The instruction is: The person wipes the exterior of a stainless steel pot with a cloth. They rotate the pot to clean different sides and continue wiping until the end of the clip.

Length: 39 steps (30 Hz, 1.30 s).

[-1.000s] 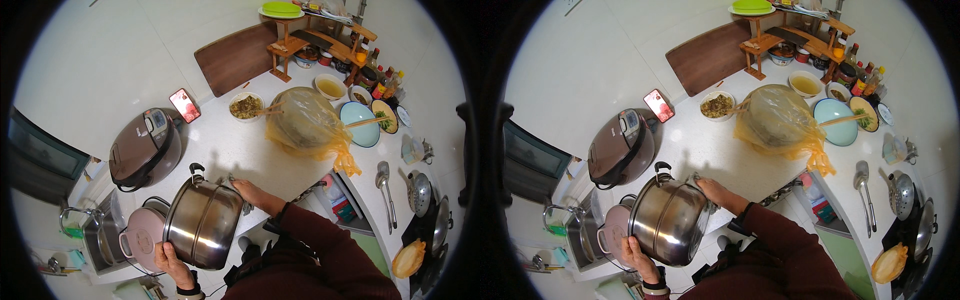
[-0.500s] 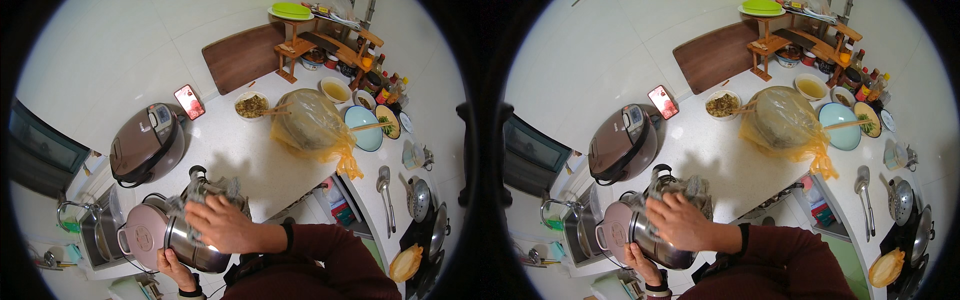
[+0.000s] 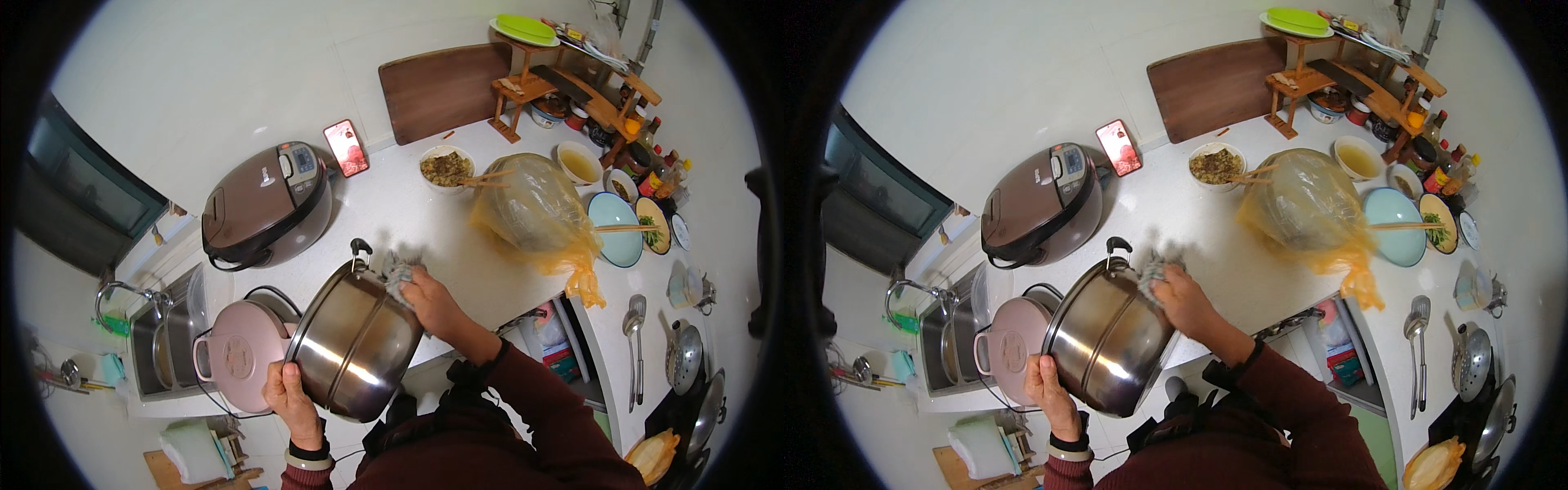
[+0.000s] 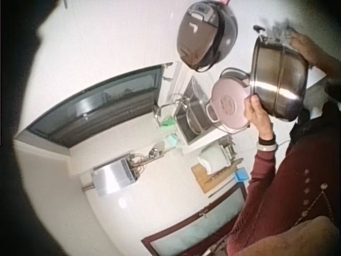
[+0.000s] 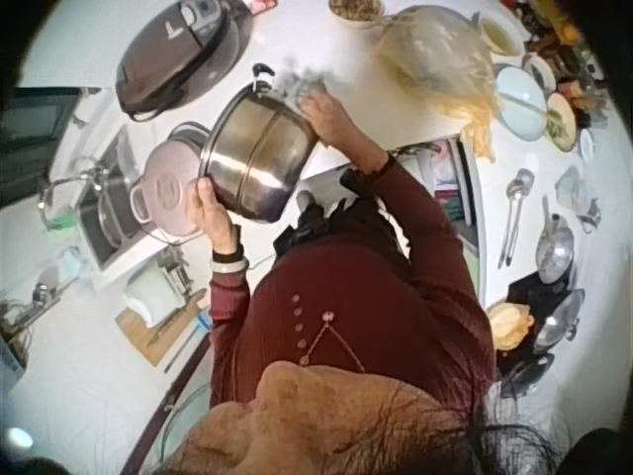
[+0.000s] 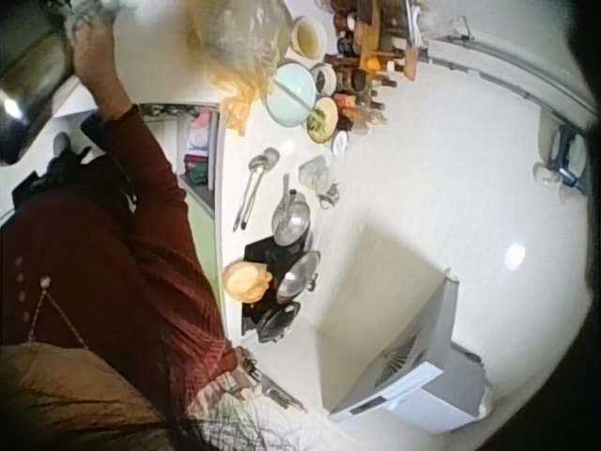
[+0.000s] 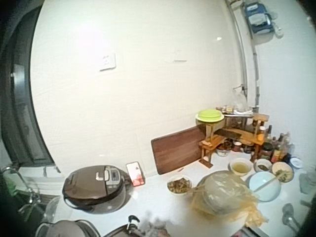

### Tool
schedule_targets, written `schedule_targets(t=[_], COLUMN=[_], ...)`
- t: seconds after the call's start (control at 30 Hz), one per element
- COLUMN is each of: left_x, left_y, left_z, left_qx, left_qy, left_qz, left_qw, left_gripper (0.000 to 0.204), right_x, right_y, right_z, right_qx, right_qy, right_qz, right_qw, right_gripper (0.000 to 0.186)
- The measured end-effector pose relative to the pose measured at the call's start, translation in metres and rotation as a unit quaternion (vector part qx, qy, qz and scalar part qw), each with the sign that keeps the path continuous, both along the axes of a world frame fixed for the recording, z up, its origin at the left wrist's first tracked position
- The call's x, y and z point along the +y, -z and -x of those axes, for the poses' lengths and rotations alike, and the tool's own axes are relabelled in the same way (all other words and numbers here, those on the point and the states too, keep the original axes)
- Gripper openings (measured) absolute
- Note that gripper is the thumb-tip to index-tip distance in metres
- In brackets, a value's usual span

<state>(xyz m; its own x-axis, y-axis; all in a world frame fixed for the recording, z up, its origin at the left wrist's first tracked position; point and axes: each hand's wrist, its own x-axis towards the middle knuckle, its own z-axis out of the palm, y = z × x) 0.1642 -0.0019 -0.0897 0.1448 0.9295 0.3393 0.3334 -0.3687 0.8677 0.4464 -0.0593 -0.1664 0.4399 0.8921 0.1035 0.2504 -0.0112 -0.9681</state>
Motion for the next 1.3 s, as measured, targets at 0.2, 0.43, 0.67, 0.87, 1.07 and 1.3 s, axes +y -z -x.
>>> schedule_targets(t=[0.2, 0.43, 0.67, 0.87, 1.07, 1.3], left_x=[0.011, 0.018, 0.023, 0.024, 0.024, 0.007], left_y=[-0.014, -0.033, -0.040, -0.018, -0.004, 0.012], left_z=[-0.017, -0.024, -0.022, -0.018, -0.005, 0.002], left_qx=[-0.021, -0.104, -0.040, -0.029, -0.017, -0.033], left_qy=[0.073, 0.186, 0.152, 0.124, 0.107, 0.078], left_qz=[0.043, 0.146, 0.148, 0.095, 0.050, 0.051], left_qw=[0.996, 0.966, 0.976, 0.987, 0.993, 0.995], left_gripper=[0.046, 0.044, 0.044, 0.044, 0.043, 0.050], right_x=[-0.007, -0.036, -0.056, -0.043, 0.003, 0.000], right_y=[-0.098, -0.087, -0.064, -0.043, 0.044, 0.085], right_z=[0.074, 0.138, 0.119, 0.051, -0.013, 0.009], right_qx=[-0.436, -0.540, -0.556, -0.349, 0.310, 0.574], right_qy=[0.012, -0.088, -0.218, -0.022, 0.036, 0.059], right_qz=[-0.126, -0.207, -0.289, -0.227, 0.011, -0.019], right_qw=[0.891, 0.811, 0.748, 0.909, 0.950, 0.817], right_gripper=[0.040, 0.035, 0.032, 0.045, 0.035, 0.040])
